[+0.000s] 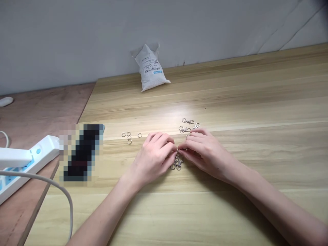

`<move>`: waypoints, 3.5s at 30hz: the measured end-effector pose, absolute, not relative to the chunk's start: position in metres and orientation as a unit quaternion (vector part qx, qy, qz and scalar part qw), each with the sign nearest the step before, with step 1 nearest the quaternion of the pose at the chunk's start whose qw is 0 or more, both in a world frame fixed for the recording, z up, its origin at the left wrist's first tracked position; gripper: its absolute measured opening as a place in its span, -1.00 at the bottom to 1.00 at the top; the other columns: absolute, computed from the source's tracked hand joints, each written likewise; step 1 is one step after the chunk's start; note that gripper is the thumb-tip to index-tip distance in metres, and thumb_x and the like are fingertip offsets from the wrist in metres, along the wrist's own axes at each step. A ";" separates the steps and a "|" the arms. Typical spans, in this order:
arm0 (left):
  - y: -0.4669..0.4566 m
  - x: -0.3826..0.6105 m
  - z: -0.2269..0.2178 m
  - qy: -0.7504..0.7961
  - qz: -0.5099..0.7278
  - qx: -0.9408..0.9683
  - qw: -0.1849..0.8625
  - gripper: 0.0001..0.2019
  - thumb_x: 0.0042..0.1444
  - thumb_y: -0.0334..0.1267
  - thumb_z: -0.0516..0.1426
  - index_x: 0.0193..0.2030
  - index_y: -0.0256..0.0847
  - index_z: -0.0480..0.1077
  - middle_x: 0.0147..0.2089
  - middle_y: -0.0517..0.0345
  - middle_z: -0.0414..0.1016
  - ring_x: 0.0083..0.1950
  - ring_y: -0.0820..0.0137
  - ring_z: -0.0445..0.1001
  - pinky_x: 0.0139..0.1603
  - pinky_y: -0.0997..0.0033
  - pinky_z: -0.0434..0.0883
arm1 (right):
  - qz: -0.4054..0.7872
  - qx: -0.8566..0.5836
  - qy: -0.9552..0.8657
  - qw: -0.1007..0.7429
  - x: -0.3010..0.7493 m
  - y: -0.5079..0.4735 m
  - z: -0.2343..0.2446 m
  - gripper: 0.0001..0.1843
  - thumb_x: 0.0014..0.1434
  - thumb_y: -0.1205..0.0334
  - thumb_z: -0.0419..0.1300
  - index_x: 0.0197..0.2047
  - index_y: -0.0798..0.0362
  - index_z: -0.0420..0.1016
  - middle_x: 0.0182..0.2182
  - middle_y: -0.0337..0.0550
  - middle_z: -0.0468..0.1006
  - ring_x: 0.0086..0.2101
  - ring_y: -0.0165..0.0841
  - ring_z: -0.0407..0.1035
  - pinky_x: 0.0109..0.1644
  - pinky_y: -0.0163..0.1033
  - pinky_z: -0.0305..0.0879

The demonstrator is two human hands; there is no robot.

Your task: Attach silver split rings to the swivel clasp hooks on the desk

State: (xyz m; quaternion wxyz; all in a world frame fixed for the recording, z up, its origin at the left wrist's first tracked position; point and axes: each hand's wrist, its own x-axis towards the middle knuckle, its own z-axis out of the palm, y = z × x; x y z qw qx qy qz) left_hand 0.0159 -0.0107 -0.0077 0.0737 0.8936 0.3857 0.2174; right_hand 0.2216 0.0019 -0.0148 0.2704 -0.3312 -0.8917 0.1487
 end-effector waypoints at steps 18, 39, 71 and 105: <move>-0.012 0.013 -0.003 0.460 0.262 0.831 0.169 -0.92 0.25 -0.29 0.12 -0.25 -0.20 0.42 -0.20 0.13 0.44 -0.15 0.36 0.38 -0.08 0.28 0.27 | 0.130 -0.338 -0.887 0.288 0.217 -0.004 -0.013 -0.80 0.33 0.34 0.04 -0.31 0.06 0.43 -0.50 -0.26 0.49 -0.45 -0.41 0.30 0.01 -0.14 0.17; -0.012 0.014 -0.003 0.441 0.225 0.850 0.180 -0.92 0.24 -0.32 0.10 -0.27 -0.21 0.41 -0.23 0.12 0.44 -0.15 0.32 0.36 -0.09 0.24 0.28 | 0.151 -0.340 -0.899 0.230 0.217 -0.003 -0.012 -0.74 0.35 0.30 0.02 -0.36 0.06 0.43 -0.48 -0.22 0.52 -0.42 -0.38 0.32 -0.12 -0.19 0.13; -0.013 0.013 -0.002 0.421 0.185 0.870 0.177 -0.91 0.25 -0.33 0.08 -0.24 -0.24 0.41 -0.16 0.07 0.42 -0.08 0.30 0.34 -0.06 0.27 0.31 | 0.191 -0.345 -0.894 0.213 0.220 -0.003 -0.012 -0.85 0.32 0.27 0.08 -0.32 0.04 0.38 -0.39 -0.24 0.56 -0.34 -0.37 0.37 -0.03 -0.17 0.11; -0.013 0.013 -0.001 0.420 0.174 0.871 0.187 -0.91 0.27 -0.32 0.07 -0.22 -0.22 0.39 -0.14 0.08 0.41 -0.05 0.29 0.33 -0.02 0.25 0.31 | 0.191 -0.347 -0.894 0.209 0.220 -0.003 -0.010 -0.85 0.32 0.26 0.08 -0.31 0.05 0.38 -0.40 -0.25 0.54 -0.35 -0.38 0.35 -0.05 -0.18 0.12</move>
